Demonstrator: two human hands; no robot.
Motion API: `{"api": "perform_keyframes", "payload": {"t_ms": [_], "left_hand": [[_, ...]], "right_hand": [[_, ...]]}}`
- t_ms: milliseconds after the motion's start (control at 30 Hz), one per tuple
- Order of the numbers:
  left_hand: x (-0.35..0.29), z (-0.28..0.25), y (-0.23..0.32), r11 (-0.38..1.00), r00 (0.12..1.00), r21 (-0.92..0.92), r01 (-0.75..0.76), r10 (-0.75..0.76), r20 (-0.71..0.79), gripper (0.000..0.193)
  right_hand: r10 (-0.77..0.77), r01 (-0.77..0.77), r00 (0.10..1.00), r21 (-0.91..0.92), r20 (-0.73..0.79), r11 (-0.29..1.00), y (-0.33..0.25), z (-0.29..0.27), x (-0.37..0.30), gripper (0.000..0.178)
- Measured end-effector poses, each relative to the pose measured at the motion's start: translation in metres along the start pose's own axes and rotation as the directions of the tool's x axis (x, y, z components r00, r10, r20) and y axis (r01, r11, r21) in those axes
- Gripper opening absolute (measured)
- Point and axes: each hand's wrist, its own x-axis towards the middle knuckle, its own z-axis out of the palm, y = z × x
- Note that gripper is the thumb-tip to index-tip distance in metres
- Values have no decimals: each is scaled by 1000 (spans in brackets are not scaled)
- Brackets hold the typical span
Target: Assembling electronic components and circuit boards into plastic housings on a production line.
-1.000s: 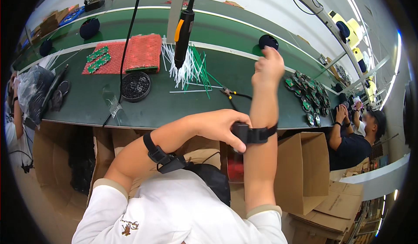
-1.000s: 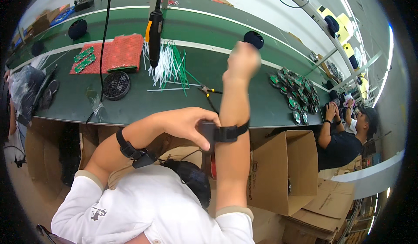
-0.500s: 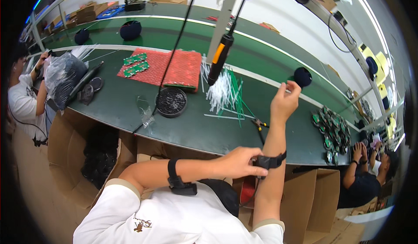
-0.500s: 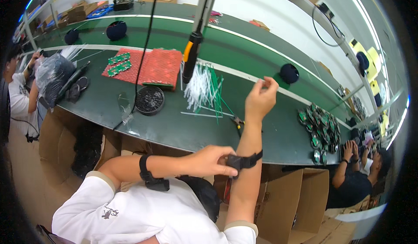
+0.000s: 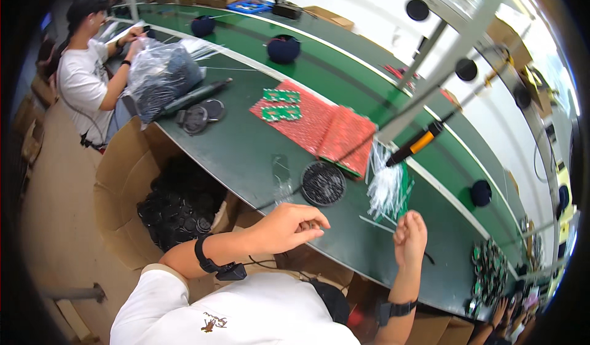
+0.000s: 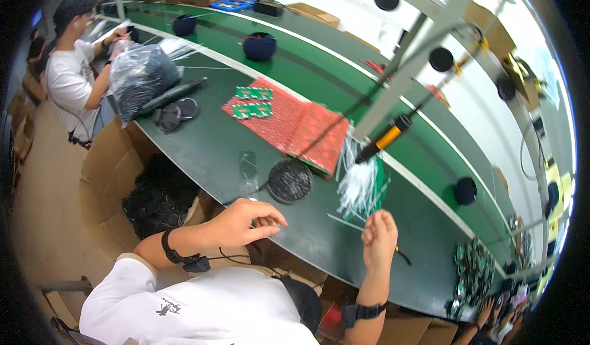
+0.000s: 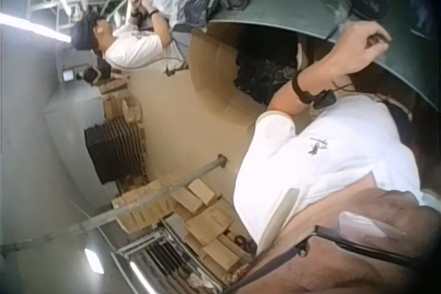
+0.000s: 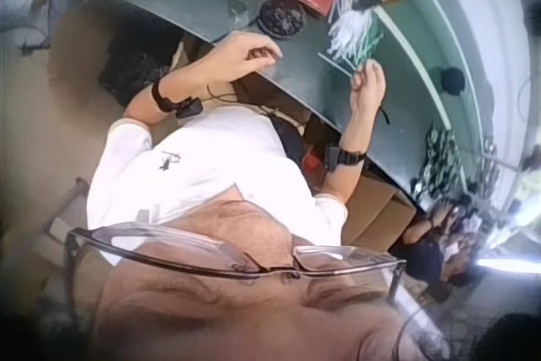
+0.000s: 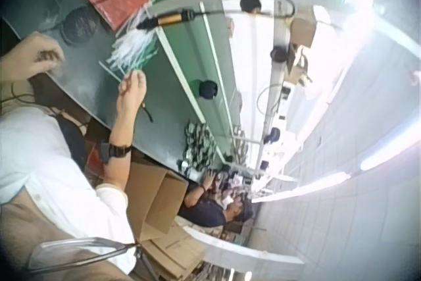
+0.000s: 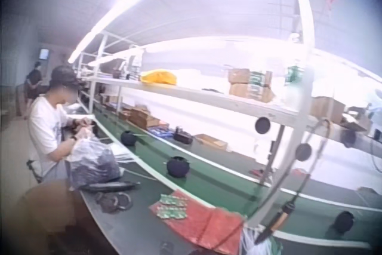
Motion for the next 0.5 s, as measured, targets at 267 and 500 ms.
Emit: {"api": "perform_keyframes", "payload": {"t_ms": [267, 500], "left_hand": [[20, -118, -31, 988, 912, 131, 82, -21, -410, 10], [141, -189, -115, 508, 808, 724, 468, 87, -583, 26]], "right_hand": [[26, 19, 997, -598, 67, 801, 67, 15, -8, 14], [-60, 65, 998, -629, 30, 775, 74, 13, -8, 15]]}}
